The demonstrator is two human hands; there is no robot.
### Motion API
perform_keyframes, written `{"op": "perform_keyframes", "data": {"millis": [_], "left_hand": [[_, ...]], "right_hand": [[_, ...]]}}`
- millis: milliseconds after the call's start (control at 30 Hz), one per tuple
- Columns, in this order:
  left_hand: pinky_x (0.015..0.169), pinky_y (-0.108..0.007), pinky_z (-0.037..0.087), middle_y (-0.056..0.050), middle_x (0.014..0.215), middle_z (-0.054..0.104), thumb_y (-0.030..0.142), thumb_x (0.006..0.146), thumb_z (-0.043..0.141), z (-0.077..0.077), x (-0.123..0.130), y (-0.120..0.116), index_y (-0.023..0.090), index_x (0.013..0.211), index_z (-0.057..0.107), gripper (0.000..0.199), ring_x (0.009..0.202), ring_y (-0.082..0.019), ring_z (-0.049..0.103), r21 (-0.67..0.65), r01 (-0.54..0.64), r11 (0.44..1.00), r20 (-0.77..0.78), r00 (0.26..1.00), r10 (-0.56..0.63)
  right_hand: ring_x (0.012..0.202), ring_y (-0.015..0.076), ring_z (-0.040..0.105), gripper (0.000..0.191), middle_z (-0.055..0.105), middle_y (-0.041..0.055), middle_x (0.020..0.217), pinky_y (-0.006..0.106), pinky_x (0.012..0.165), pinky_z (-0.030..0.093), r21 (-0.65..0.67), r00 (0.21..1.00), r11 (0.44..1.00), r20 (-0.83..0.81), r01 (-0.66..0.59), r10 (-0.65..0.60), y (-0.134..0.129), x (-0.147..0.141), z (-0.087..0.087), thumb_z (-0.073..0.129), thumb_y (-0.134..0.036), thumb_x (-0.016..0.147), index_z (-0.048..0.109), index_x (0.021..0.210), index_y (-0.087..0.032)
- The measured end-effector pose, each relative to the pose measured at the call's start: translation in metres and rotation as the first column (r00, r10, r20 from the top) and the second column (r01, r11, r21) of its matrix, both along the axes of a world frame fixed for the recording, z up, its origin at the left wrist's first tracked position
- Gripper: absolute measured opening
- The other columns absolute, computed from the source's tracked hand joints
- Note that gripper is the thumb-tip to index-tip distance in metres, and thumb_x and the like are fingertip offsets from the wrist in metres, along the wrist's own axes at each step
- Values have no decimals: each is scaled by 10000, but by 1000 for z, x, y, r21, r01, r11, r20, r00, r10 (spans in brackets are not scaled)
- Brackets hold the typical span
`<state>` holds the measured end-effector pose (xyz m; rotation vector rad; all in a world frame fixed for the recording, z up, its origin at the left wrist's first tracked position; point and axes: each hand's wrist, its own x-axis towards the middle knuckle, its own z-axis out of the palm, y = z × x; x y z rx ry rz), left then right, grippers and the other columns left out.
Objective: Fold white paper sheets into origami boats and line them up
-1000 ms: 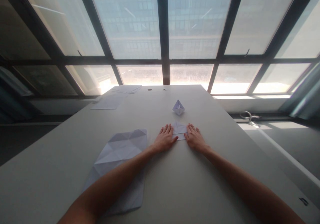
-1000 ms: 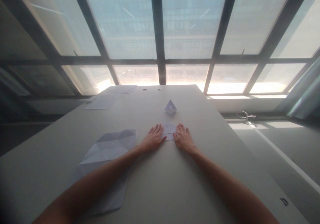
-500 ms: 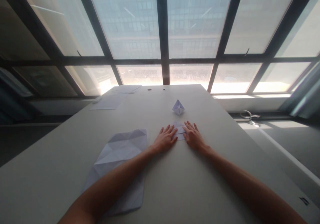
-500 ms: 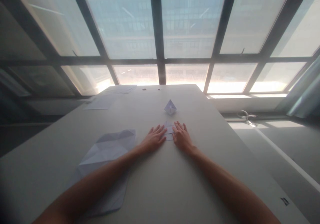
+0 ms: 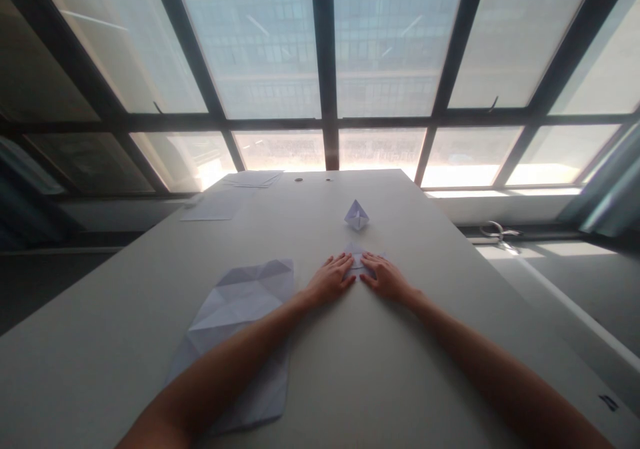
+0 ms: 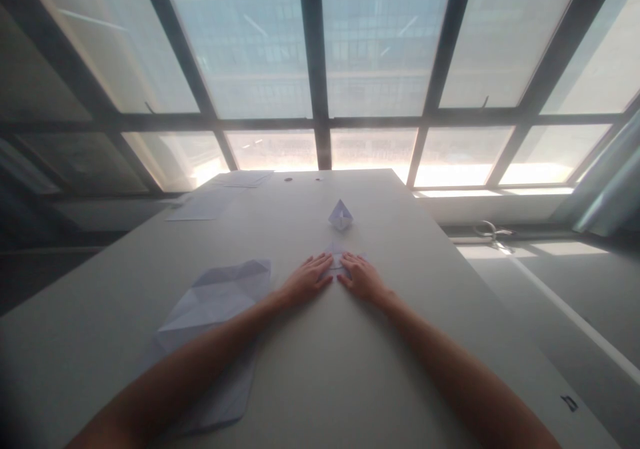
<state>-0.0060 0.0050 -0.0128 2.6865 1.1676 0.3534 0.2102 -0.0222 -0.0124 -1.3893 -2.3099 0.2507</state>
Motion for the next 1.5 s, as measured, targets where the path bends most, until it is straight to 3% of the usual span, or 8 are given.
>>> {"op": "perform_keyframes", "data": {"millis": [433, 600, 833, 933, 1033, 1233, 1400, 1500], "left_hand": [[1027, -362, 424, -57, 1245, 663, 419, 888, 625, 16, 2, -8, 277, 1248, 621, 387, 1178, -231, 594, 125, -53, 991, 119, 992, 39], [963, -352, 451, -35, 1096, 725, 314, 911, 597, 23, 1, -10, 289, 1118, 693, 229, 1025, -229, 664, 128, -110, 986, 115, 989, 95], [884, -362, 482, -50, 956, 755, 329, 975, 498, 28, -1, -13, 268, 1042, 744, 262, 890, -243, 696, 177, -196, 965, 78, 980, 184], [950, -376, 463, -48, 1074, 737, 241, 977, 476, 30, -1, -14, 267, 1127, 710, 279, 981, -239, 682, 219, -199, 955, 128, 976, 173], [1075, -387, 379, -31, 1261, 661, 119, 966, 413, 29, -2, -13, 270, 1218, 653, 380, 1157, -201, 614, 274, -165, 947, 178, 977, 119], [1170, -464, 221, -29, 1387, 567, 13, 871, 410, 19, -3, -8, 253, 1256, 614, 498, 1318, -214, 475, 252, -110, 961, 10, 994, 111], [1182, -488, 167, -76, 1438, 511, 191, 908, 466, 9, -1, -6, 205, 1297, 579, 406, 1359, -250, 418, 199, -122, 972, -42, 990, 133], [1191, -450, 149, -138, 1491, 431, 361, 952, 447, 4, 2, -7, 131, 1386, 492, 493, 1417, -255, 326, 175, -90, 981, -37, 995, 98]], "right_hand": [[1102, 224, 623, 283, 702, 59, 1169, 338, 981, 422, 101, 997, 993, -47, 65, -60, -7, -3, 12, 637, -296, 882, 680, 1157, -245], [990, 206, 642, 177, 736, 49, 1009, 310, 911, 424, 113, 997, 990, 11, 79, -81, -7, -4, 13, 597, -217, 908, 711, 1040, -241], [978, 195, 635, 240, 735, 57, 976, 299, 909, 414, 115, 992, 987, 34, 114, -119, -8, -2, 15, 494, -177, 946, 716, 1020, -233], [980, 204, 643, 297, 735, 71, 1019, 320, 921, 416, 152, 984, 973, 9, 173, -177, -8, 1, 17, 436, -184, 970, 705, 1084, -234], [1133, 203, 598, 378, 687, 84, 1196, 340, 998, 388, 210, 985, 963, -22, 170, -169, -7, 2, 16, 378, -143, 973, 647, 1227, -220], [1372, 194, 396, 580, 503, 100, 1442, 398, 1146, 231, 126, 981, 987, 155, 101, -120, -4, 1, 7, 370, 8, 846, 530, 1376, -164], [1408, 235, 336, 591, 450, 148, 1474, 470, 1178, 122, 91, 963, 993, 252, 78, -98, -4, 1, 3, 366, -14, 829, 507, 1394, -116], [1423, 268, 302, 561, 443, 189, 1468, 489, 1184, 83, 95, 961, 993, 260, 76, -98, -6, -2, 1, 377, -68, 848, 487, 1398, -48]]}}
